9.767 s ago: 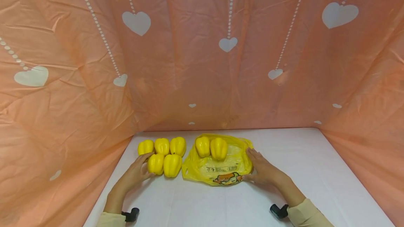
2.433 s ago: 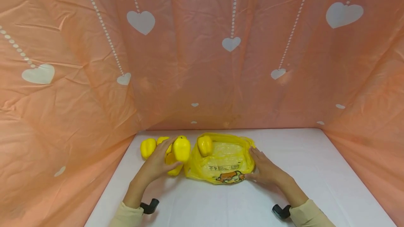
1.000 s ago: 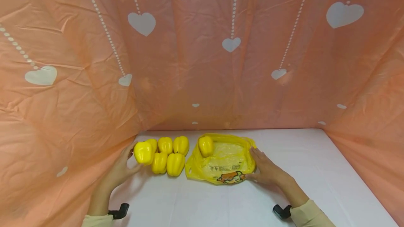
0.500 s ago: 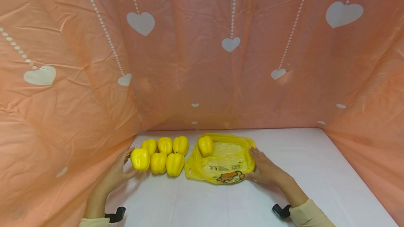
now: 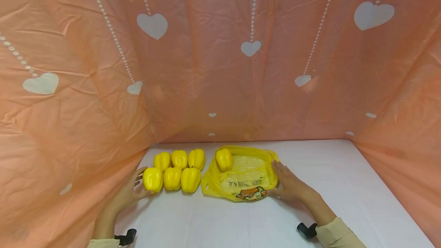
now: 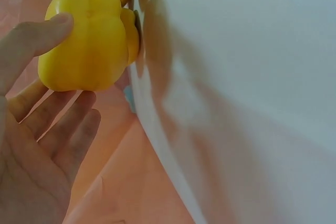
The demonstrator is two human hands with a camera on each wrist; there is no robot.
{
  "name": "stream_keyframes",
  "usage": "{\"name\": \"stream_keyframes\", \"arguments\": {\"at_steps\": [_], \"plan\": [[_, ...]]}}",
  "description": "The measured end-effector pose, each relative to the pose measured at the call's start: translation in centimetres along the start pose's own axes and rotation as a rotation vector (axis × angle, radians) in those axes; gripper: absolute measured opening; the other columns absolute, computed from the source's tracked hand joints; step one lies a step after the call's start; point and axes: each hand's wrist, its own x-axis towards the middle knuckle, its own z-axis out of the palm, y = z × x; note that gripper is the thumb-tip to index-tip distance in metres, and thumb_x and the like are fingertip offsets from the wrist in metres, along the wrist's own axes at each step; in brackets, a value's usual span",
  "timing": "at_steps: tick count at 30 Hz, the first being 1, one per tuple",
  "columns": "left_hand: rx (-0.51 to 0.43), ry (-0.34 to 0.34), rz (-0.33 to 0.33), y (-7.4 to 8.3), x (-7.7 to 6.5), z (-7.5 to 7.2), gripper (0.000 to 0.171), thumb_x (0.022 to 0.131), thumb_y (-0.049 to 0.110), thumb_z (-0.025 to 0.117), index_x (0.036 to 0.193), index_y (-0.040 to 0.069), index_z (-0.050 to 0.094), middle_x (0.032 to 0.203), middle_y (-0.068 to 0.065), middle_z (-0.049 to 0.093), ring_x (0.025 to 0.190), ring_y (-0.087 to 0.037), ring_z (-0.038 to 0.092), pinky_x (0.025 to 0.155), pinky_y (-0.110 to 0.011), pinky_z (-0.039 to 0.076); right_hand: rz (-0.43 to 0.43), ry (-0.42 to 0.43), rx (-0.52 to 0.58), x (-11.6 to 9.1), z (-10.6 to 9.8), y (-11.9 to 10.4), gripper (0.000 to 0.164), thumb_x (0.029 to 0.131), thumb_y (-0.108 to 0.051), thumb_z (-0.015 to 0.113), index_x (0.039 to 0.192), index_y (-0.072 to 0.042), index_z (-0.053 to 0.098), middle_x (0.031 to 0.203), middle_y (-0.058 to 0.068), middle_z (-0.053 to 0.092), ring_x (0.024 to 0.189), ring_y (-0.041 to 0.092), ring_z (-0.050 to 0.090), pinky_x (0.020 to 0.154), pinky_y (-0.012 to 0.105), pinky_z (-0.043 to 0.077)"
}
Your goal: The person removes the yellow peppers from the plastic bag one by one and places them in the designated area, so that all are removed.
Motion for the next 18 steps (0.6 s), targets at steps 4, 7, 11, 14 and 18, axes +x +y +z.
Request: {"name": "stream_keyframes", "arguments": {"at_steps": [4,7,11,14,18], "plan": [[-0.009,-0.006,0.0,-0.35,0.01,0.13,0.089,0.091,0.012,0.086,0.156,-0.009,0.029,0.15,-0.045,0.043,0.132,-0.066,0.049,0.108,-0.075,0.043,-0.001,0.002,-0.003,0.01,0.06,0.07,0.113,0.091,-0.051,0.084,0.167,0.007,0.023,0.175,0.027,0.018,0.161,0.049,0.018,0.13,0.063,0.018],[-0.007,-0.015,-0.013,-0.4,-0.13,0.12,0.09,0.09,0.013,0.087,0.156,-0.009,0.029,0.151,-0.045,0.043,0.132,-0.068,0.048,0.108,-0.077,0.043,-0.007,0.004,-0.004,0.11,0.15,0.22,0.113,0.091,-0.05,0.084,0.166,0.007,0.023,0.175,0.028,0.018,0.161,0.05,0.017,0.13,0.064,0.018],[-0.011,-0.031,-0.022,-0.44,-0.23,0.18,0.09,0.09,0.013,0.087,0.155,-0.009,0.03,0.153,-0.045,0.04,0.134,-0.068,0.047,0.109,-0.077,0.042,0.0,-0.002,-0.01,0.23,0.23,0.33,0.113,0.091,-0.051,0.083,0.167,0.006,0.022,0.176,0.026,0.016,0.161,0.049,0.016,0.13,0.063,0.017],[-0.002,-0.033,-0.018,-0.48,-0.14,0.27,0.088,0.09,0.012,0.087,0.155,-0.009,0.031,0.153,-0.045,0.041,0.132,-0.069,0.048,0.109,-0.077,0.042,0.005,-0.006,-0.014,0.29,0.31,0.39,0.113,0.092,-0.052,0.083,0.168,0.006,0.021,0.176,0.026,0.015,0.162,0.049,0.016,0.13,0.063,0.017],[0.02,-0.04,-0.025,-0.54,0.03,0.43,0.088,0.088,0.012,0.088,0.155,-0.007,0.033,0.152,-0.045,0.04,0.129,-0.069,0.05,0.106,-0.076,0.045,-0.005,-0.001,-0.011,0.29,0.31,0.46,0.113,0.092,-0.052,0.083,0.167,0.006,0.022,0.175,0.027,0.017,0.161,0.05,0.017,0.13,0.064,0.018]]}}
